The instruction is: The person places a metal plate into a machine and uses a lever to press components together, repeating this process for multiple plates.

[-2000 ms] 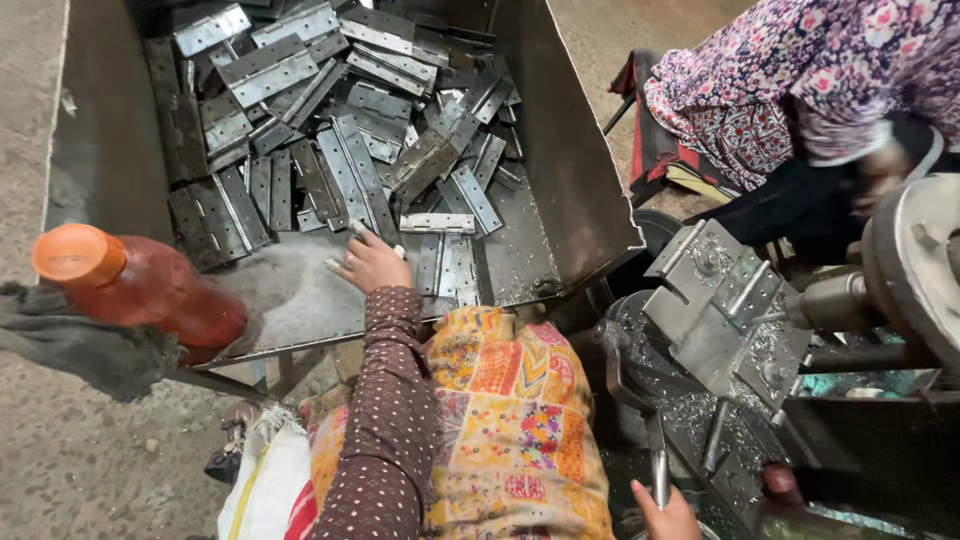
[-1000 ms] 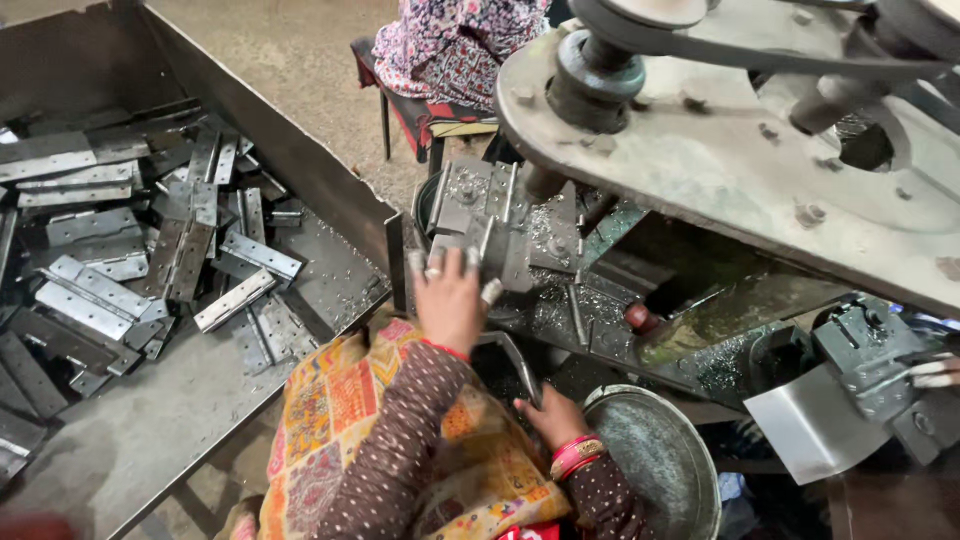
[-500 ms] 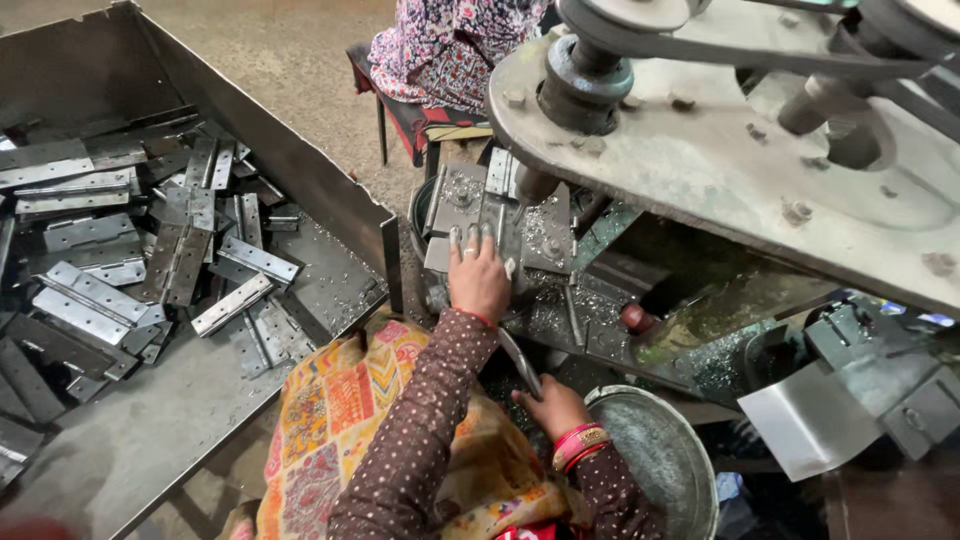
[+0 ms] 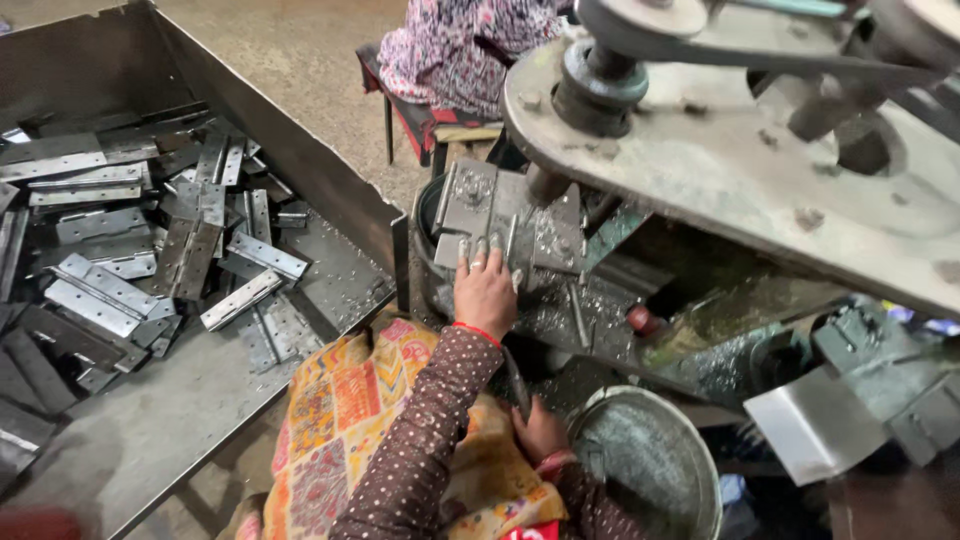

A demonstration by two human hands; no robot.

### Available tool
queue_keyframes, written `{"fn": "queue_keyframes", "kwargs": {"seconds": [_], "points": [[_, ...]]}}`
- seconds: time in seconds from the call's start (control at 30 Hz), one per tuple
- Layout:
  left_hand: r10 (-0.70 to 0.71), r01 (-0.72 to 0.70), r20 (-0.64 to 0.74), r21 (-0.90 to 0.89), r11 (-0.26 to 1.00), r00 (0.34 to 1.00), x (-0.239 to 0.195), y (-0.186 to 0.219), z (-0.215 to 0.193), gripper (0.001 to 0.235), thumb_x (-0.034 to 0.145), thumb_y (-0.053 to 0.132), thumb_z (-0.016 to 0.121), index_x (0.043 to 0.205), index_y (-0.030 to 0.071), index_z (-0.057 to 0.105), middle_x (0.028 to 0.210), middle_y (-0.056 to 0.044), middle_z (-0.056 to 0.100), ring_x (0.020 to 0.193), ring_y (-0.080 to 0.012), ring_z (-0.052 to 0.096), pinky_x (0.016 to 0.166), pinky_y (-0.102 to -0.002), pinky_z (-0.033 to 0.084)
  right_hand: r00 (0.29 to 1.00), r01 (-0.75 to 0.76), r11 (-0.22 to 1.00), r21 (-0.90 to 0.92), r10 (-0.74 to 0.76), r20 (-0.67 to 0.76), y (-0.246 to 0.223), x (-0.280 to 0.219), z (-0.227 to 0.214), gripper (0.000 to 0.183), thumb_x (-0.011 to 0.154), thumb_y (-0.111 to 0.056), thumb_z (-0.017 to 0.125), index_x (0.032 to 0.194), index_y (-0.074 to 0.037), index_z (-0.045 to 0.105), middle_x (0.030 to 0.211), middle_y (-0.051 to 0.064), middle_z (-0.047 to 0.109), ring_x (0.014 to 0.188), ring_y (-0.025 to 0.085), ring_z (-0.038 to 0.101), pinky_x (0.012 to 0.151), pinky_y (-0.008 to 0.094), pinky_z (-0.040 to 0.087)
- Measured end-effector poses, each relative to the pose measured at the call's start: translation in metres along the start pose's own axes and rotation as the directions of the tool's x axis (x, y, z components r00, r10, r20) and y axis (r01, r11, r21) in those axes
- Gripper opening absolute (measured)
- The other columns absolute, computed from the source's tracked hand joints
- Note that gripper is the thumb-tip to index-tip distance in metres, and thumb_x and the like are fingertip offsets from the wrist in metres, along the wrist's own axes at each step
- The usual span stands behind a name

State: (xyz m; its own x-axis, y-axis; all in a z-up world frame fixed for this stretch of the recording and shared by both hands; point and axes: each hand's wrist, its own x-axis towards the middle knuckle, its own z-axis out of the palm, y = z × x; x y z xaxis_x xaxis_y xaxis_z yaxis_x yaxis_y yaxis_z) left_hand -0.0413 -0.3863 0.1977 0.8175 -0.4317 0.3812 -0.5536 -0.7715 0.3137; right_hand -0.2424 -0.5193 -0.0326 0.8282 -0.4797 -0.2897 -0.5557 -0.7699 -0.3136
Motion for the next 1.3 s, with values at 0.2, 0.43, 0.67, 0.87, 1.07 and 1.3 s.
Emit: {"fn": "queue_keyframes", "kwargs": {"seconds": [0.2,0.43,0.67,0.87,1.07,1.3], "points": [[0.052,-0.041,-0.08,0.135,0.99,0.995,-0.001,-0.002,0.004,0.041,0.087,0.019,0.054,0.117,-0.002,0.071,0.136,-0.015,0.06,0.131,-0.0311,0.052,0.117,-0.059,0.025,0.976,0.214,0.972,0.102,-0.218,0.027,0.013,0.011,-0.041,0.05,0.088,-0.055,0.064,0.108,-0.009,0.065,0.093,0.025,0.073,0.09,0.047,0.07,0.077,0.055,0.056],[-0.005,0.012,-0.074,0.101,0.995,0.997,0.036,-0.004,0.036,0.038,0.096,0.017,0.049,0.121,-0.002,0.071,0.141,-0.018,0.059,0.138,-0.0329,0.051,0.121,-0.056,0.025,0.996,0.083,0.995,0.061,-0.084,0.016,-0.005,-0.001,-0.051,0.053,0.089,-0.053,0.067,0.109,-0.004,0.06,0.09,0.027,0.071,0.086,0.049,0.069,0.074,0.057,0.054],[0.006,-0.003,-0.025,0.117,0.993,1.0,0.025,0.001,0.019,0.035,0.096,0.021,0.052,0.113,-0.002,0.074,0.133,-0.021,0.062,0.133,-0.0368,0.054,0.123,-0.054,0.027,0.974,0.213,0.957,0.199,-0.192,-0.118,0.009,-0.01,-0.028,0.048,0.087,-0.052,0.066,0.097,-0.006,0.065,0.082,0.025,0.071,0.083,0.049,0.069,0.07,0.057,0.054],[0.042,-0.012,-0.113,0.254,0.967,0.993,0.015,0.01,0.025,0.029,0.088,0.018,0.057,0.101,0.002,0.076,0.115,-0.018,0.066,0.121,-0.0371,0.06,0.117,-0.052,0.03,0.974,0.221,0.97,0.104,-0.225,0.023,0.003,0.015,-0.07,0.052,0.085,-0.054,0.071,0.099,-0.004,0.064,0.085,0.026,0.071,0.084,0.05,0.068,0.071,0.058,0.053],[0.01,-0.004,-0.03,0.212,0.977,0.999,0.02,0.005,0.025,0.029,0.093,0.016,0.055,0.107,0.001,0.075,0.113,-0.017,0.065,0.117,-0.0344,0.061,0.12,-0.053,0.032,0.997,0.079,0.994,0.08,-0.078,-0.013,0.007,-0.004,-0.017,0.052,0.091,-0.056,0.063,0.108,-0.007,0.061,0.083,0.026,0.072,0.08,0.05,0.07,0.068,0.057,0.054],[0.029,-0.027,-0.016,0.105,0.994,0.999,0.016,-0.002,0.013,0.026,0.093,0.019,0.056,0.101,0.004,0.076,0.122,-0.017,0.063,0.126,-0.0355,0.057,0.114,-0.055,0.034,1.0,0.025,0.997,0.072,-0.026,0.01,0.004,-0.004,-0.002,0.051,0.09,-0.056,0.062,0.109,-0.009,0.063,0.083,0.024,0.073,0.08,0.046,0.071,0.07,0.055,0.056]]}}
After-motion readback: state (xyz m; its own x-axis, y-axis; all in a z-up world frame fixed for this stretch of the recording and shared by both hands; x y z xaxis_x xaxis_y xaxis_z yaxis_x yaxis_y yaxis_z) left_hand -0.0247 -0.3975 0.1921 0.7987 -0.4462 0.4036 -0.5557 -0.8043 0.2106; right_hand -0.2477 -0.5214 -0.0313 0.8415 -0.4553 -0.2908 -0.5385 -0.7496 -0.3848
